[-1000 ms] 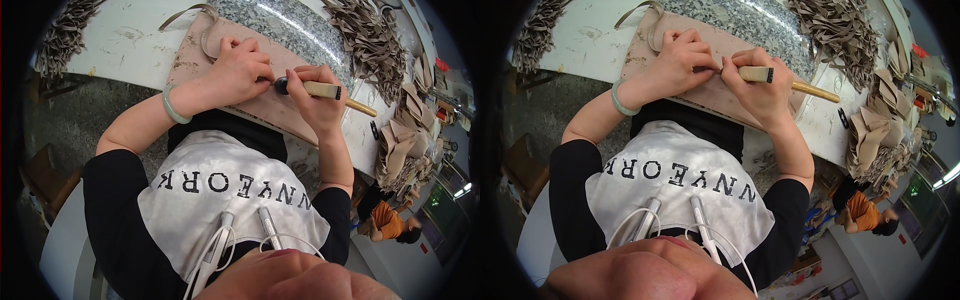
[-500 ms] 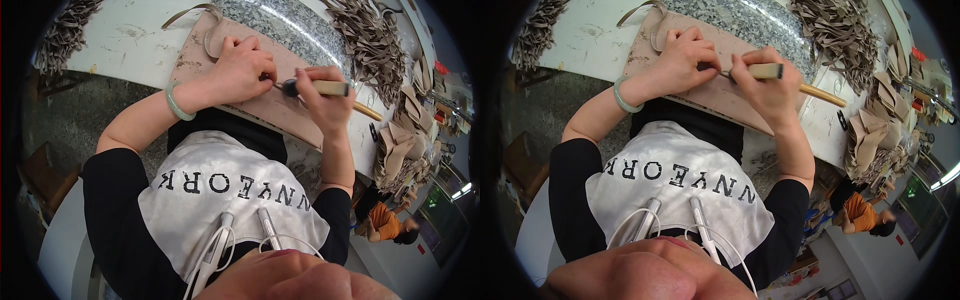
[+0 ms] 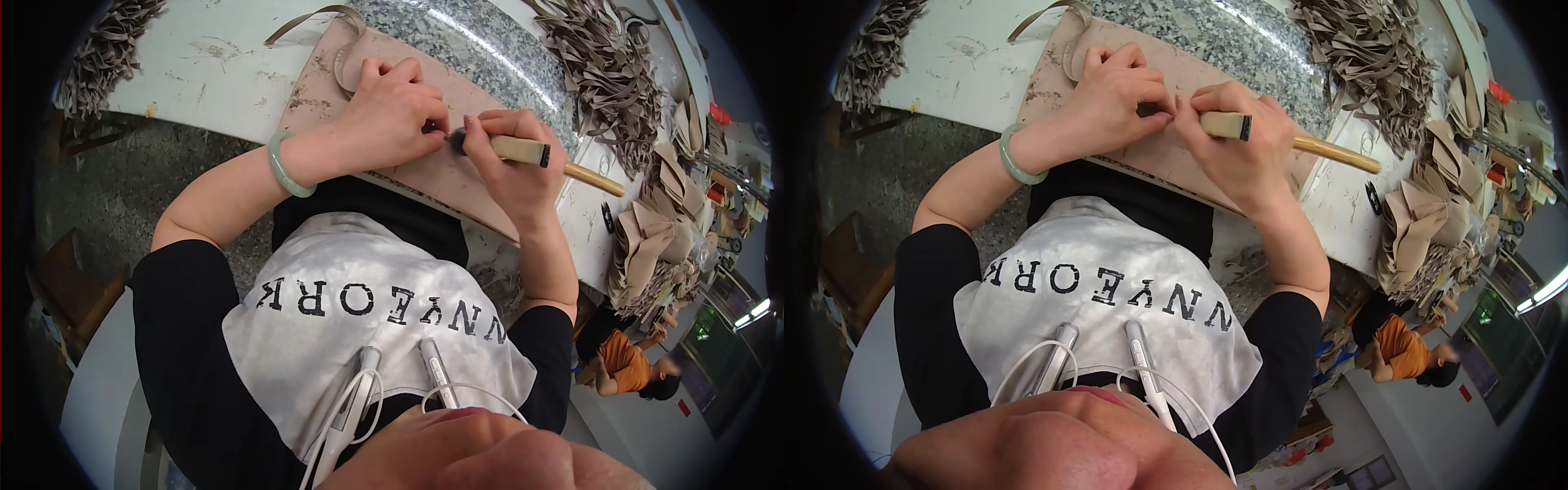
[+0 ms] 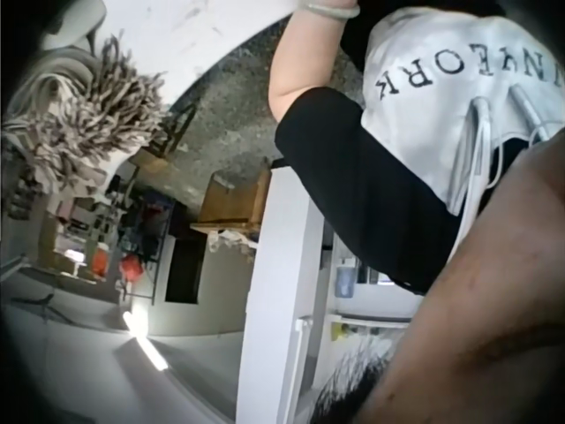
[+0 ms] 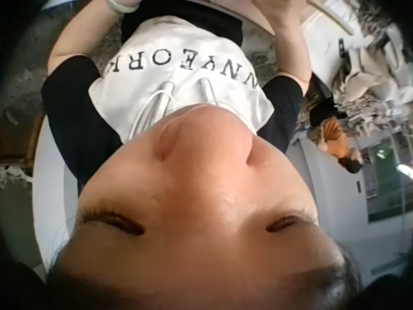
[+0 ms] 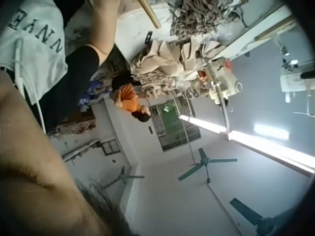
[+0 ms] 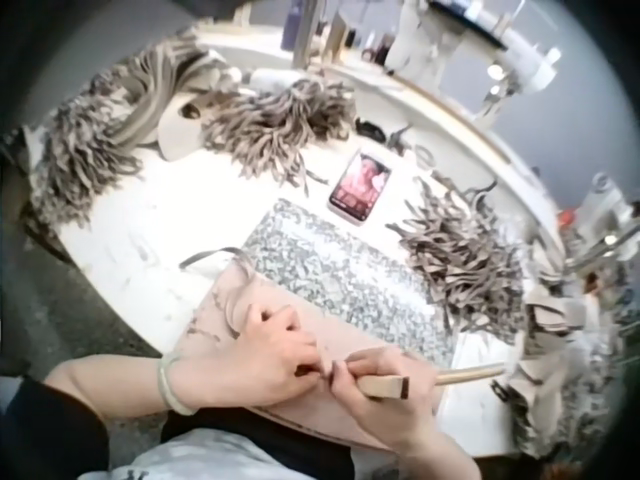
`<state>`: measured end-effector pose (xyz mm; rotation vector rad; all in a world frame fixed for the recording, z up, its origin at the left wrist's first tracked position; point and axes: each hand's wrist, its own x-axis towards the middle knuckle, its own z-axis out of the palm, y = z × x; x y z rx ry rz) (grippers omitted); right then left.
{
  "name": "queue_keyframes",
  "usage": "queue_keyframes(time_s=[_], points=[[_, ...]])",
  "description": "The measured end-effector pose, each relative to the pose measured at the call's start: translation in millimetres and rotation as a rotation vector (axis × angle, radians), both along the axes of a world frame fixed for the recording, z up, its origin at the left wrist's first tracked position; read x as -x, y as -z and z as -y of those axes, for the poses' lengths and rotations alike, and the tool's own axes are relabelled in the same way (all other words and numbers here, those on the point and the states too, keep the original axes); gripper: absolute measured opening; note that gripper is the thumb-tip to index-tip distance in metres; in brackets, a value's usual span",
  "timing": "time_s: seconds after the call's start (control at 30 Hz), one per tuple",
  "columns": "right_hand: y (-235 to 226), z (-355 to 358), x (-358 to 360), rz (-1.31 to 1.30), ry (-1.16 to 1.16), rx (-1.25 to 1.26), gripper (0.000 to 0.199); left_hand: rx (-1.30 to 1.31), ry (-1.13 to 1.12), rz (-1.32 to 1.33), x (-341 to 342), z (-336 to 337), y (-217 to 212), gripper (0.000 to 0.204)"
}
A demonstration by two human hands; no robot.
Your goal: The person cuts a strap using snips, then repeatedly positions leather straps onto a board and rubs them with a handheld burnishing tool.
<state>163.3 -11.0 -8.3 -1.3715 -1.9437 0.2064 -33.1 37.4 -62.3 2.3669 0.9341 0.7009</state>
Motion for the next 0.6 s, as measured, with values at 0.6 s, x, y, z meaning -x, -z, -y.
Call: queue_keyframes(time_s=[0.6], points=[[-9.7, -1.0, 0.9, -0.058, 0.041, 0.136, 0.024, 0.029, 0.017, 0.002, 3.6, 1.3, -2.6, 0.01]])
